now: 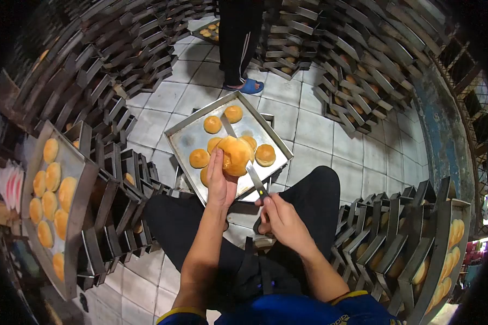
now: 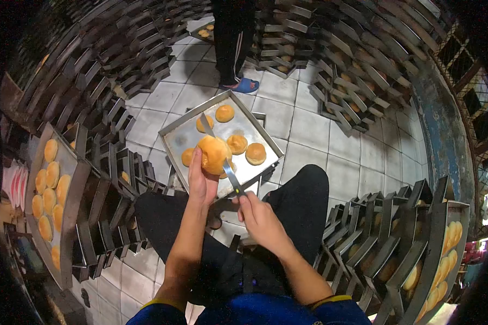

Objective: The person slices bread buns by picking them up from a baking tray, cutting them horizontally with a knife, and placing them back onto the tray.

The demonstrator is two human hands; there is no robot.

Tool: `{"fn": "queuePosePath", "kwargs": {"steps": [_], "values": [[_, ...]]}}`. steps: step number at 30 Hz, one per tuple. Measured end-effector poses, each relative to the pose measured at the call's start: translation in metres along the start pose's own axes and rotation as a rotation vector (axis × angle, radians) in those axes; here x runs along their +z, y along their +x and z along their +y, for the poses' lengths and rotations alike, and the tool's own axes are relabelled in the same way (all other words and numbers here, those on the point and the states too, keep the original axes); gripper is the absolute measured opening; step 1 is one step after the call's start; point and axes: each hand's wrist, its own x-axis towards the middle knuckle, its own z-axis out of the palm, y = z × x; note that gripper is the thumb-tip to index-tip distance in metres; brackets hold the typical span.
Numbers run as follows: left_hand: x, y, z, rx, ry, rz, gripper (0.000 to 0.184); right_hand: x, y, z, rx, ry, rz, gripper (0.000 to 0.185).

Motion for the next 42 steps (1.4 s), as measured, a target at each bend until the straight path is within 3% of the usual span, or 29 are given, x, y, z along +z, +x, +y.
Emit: {"fn": "queuePosePath", "kwargs": {"steps": [7,13,21,26,30,35,37,42], "values": [[-0.014,0.012,0.019,0.1,0.082,0.052,0.033,-0.013,-0.02,-0.004,-0.016,-0.114,-0.048,0.038],[-0.003,-0.001,0.004,-0.047,0.113,-0.012,0.033,-0.01,0.014,-0.007,-0.065,-0.088,-0.029,0.035],[-0.013,0.009,0.026,0.025,0.164,-0.031,0.033,-0.024,-0.01,-0.002,0.021,-0.104,-0.164,0.041],[0.005,-0.002,0.009,-0.1,0.129,-0.041,0.032,-0.009,0.025,0.003,-0.021,-0.046,-0.124,0.043],[-0.014,0.01,0.017,-0.039,0.171,-0.034,0.034,-0.006,0.022,0.012,0.031,0.024,-0.199,0.041],[-0.023,0.015,0.007,0.002,0.041,0.15,0.037,0.0,0.003,0.03,0.008,0.037,-0.204,0.041],[-0.019,0.014,-0.006,0.0,0.033,0.168,0.038,0.006,0.018,0.012,0.105,0.028,-0.173,0.043],[-0.018,0.014,-0.01,0.009,0.045,0.264,0.04,0.019,0.051,0.017,0.036,-0.043,-0.182,0.047]]}}
